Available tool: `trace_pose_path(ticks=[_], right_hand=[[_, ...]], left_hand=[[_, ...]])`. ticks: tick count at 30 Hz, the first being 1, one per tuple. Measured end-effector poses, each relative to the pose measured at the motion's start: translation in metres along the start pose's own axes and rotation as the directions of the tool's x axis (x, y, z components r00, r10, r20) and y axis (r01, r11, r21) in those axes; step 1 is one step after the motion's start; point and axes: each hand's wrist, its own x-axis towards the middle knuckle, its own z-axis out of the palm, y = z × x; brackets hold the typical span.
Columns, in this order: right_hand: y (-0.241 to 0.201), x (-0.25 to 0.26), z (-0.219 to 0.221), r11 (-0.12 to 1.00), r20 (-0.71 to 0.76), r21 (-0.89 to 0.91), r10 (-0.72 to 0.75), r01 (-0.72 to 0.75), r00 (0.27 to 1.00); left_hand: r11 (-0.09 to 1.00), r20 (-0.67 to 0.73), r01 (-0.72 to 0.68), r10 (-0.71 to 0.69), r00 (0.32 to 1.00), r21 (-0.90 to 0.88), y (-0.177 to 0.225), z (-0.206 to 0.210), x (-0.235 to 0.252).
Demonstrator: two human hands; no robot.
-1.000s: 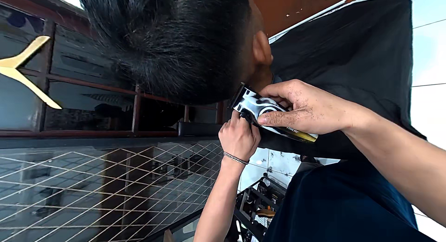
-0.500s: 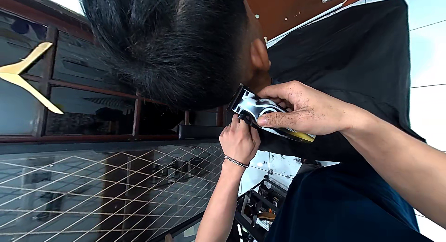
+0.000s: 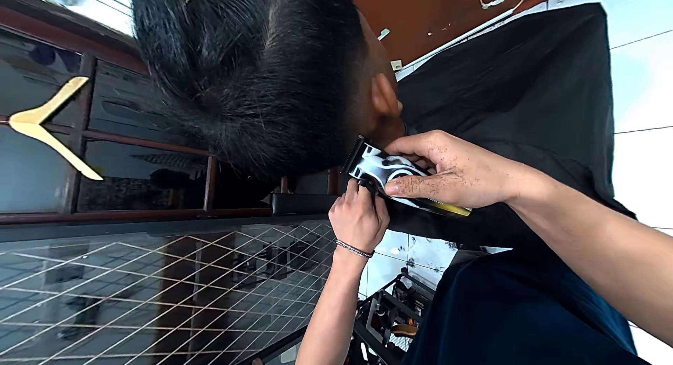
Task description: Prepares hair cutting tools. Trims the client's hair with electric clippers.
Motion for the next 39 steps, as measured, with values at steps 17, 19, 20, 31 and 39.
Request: trace_pose_path(ticks=[17,19,20,31,39], right_hand=[[-0.005,0.000,0.004,0.999,-0.002,-0.026,0.039,-0.039,0.999],[-0.010,0.002,0.005,1.000,-0.005,-0.027,0.013,-0.013,1.000],[-0.012,0.002,0.005,0.999,-0.004,-0.031,0.011,-0.011,1.000],[-0.008,0.001,0.002,0.998,-0.003,-0.052,0.047,-0.047,0.999],[-0.005,0.001,0.002,0.999,-0.010,-0.011,0.050,-0.050,0.999]], left_hand=[[1.000,-0.016,-0.011,0.011,1.000,-0.006,-0.001,0.000,-0.001],[1.000,-0.028,-0.015,0.015,1.000,-0.002,-0.002,0.000,-0.002],[1.000,-0.030,-0.016,0.016,0.999,0.004,-0.002,0.000,-0.003],[1.000,-0.008,-0.013,0.013,1.000,0.009,-0.005,-0.001,-0.004],[1.000,-0.002,-0.008,0.008,1.000,0.013,-0.004,-0.002,-0.004]])
